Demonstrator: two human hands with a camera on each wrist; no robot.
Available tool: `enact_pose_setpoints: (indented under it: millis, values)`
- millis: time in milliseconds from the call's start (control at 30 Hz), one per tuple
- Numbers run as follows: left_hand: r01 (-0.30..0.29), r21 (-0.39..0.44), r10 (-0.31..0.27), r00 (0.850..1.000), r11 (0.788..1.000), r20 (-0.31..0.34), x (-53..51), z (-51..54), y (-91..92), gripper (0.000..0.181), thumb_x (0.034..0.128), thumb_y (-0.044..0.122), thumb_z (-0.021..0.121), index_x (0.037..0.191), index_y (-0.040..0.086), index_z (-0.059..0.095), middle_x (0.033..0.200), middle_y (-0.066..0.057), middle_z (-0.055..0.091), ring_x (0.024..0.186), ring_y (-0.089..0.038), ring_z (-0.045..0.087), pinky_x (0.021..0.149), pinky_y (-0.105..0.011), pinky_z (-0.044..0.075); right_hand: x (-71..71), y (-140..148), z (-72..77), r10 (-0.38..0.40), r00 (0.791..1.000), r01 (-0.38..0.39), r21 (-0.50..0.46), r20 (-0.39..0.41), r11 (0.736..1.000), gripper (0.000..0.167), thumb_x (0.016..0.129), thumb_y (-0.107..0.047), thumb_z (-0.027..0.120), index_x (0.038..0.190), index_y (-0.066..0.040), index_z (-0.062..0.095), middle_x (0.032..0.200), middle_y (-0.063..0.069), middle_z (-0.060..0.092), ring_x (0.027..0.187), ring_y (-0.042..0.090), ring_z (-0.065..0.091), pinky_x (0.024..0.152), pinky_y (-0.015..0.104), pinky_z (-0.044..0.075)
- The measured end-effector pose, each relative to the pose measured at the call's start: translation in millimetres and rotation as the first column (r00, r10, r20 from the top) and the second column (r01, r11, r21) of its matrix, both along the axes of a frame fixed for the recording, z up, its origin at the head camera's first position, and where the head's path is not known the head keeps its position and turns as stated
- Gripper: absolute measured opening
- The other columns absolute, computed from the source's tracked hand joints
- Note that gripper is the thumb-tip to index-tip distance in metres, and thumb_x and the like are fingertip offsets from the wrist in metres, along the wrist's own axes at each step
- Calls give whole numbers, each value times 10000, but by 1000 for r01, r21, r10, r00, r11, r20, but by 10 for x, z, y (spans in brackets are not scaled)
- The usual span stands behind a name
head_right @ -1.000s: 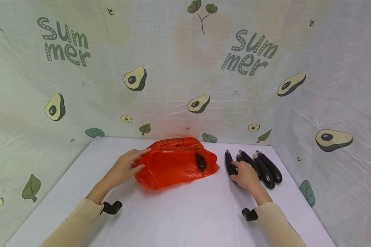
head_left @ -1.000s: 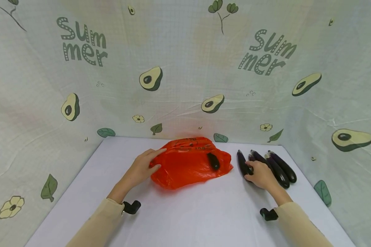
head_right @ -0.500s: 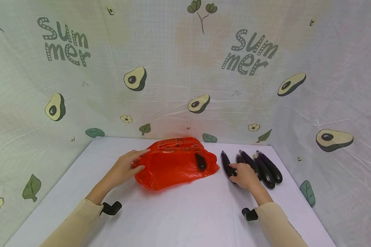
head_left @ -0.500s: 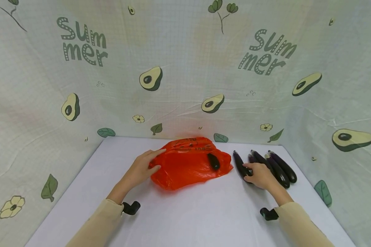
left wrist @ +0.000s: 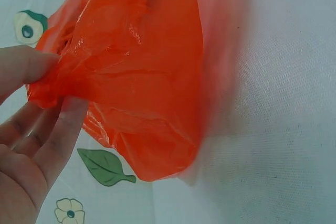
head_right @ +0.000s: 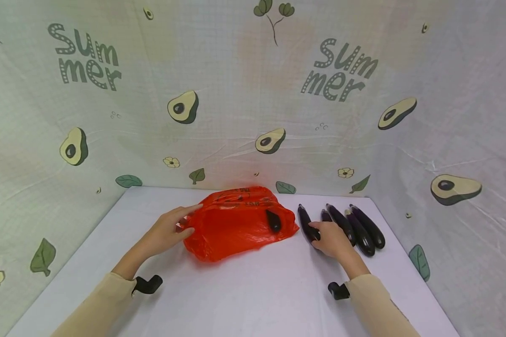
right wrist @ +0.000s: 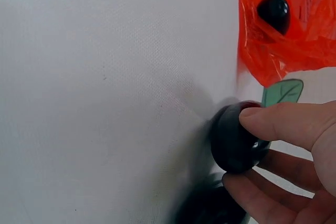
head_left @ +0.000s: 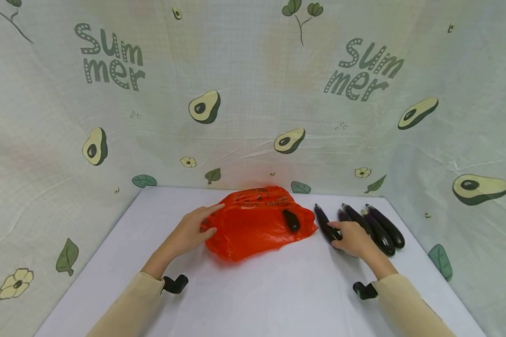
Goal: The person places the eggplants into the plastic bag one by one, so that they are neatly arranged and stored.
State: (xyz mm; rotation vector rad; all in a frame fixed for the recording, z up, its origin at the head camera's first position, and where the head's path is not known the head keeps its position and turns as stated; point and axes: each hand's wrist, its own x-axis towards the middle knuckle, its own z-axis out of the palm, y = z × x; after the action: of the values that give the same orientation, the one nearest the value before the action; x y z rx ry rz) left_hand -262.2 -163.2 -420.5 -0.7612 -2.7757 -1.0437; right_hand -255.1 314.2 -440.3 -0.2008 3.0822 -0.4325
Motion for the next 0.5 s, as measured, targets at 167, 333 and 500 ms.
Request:
enact_pose_setpoints:
  millis: [167,333,500]
  values:
    - [-12,14,12,1000,1000,11,1,6,-23,731,971,69,772,1613,259,480,1415,-62,643,1190,-262,621,944,-433,619,-15,-11,4,7,1000,-7,-9,2,1000,555,870,-65,847,1389,14,665,1276,305,693,1038,389,693,937,597,588]
    - [-14,28,14,1000,999,10,-4,2,-28,729,965,61,776,1606,255,488,1397,-64,652,1173,-265,634,926,-430,626,-21,-14,-9,15,1000,-16,-25,-1,1000,558,870,-63,839,1389,25,656,1263,300,700,1047,394,699,936,601,588]
    - [-23,32,23,999,999,24,-14,-12,-19,728,965,62,778,1604,262,493,1413,-62,649,1182,-267,636,928,-420,626,-26,-7,-29,28,1000,-29,-33,-13,999,577,861,-63,850,1392,30,645,1271,307,691,1056,409,683,940,619,581]
